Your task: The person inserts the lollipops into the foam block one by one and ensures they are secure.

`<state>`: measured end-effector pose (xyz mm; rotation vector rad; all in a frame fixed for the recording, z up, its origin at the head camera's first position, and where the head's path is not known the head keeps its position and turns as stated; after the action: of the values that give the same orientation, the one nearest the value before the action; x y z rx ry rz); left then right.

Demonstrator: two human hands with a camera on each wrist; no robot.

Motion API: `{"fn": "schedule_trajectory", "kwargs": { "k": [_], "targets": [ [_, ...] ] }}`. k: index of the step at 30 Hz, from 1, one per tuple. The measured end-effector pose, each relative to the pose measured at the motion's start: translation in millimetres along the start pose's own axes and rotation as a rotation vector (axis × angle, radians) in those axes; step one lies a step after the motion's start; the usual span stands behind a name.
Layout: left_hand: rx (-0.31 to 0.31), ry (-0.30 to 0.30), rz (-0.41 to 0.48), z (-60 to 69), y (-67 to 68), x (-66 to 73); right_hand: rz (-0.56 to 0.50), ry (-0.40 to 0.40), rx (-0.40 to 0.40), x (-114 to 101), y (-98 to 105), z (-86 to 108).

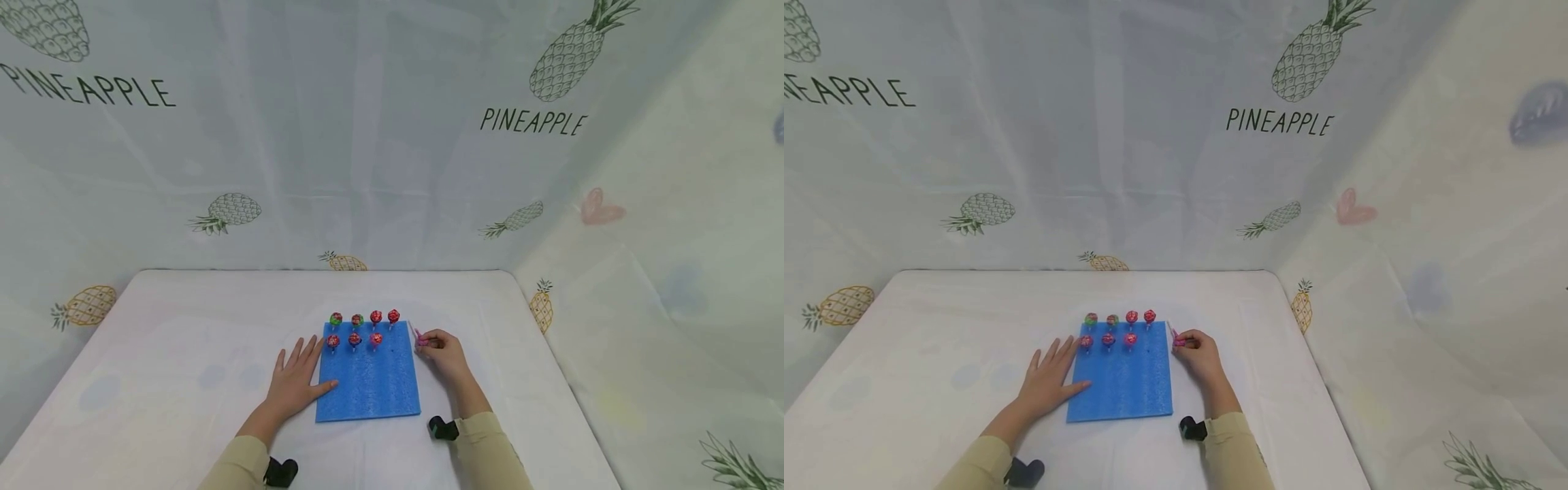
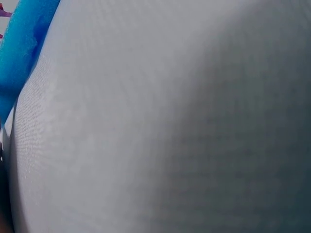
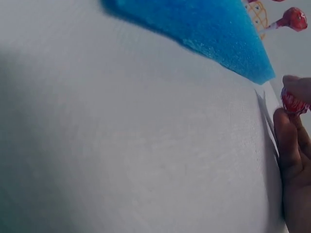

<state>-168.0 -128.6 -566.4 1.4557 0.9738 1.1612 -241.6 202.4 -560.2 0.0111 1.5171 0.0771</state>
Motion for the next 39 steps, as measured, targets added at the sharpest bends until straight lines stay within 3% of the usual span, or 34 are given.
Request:
{"fn": "schedule_trajectory", "kwargs": {
  "k": [7,15,22,28,39],
  "targets": [
    [-0.004,0.003,0.001,-1.1,-2.4,-1.3,-0.100,-0.019,-0.011,0,7,-2.2],
    [-0.009,0.003,0.008,-2.1,-4.5,-4.2,-0.217,-0.042,-0.133,1,8,4.0],
    [-0.009,0.003,0.004,-1.9,-3.2,-3.6,-0.221,-0.001,-0.203,-9,3,10.6],
    [-0.009,0.006,0.004,-1.4,-0.9,-2.0,-0.210,-0.065,-0.231,-26,2,14.8],
    [0.004,0.004,0.019,0.9,0.5,0.4,-0.145,-0.065,-0.268,-41,1,12.8]
  ]
}}
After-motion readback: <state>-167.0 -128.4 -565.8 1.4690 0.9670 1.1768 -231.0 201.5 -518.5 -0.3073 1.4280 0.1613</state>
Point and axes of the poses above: each hand's wrist, its own z-axis away from the middle knuckle, its own y-axis out of the back of the hand, x = y × z, the point moved 2 cm from there along -z, towards the middle knuckle, and after that the axes turned 14 degrees about -z, right-handed, at the moved point
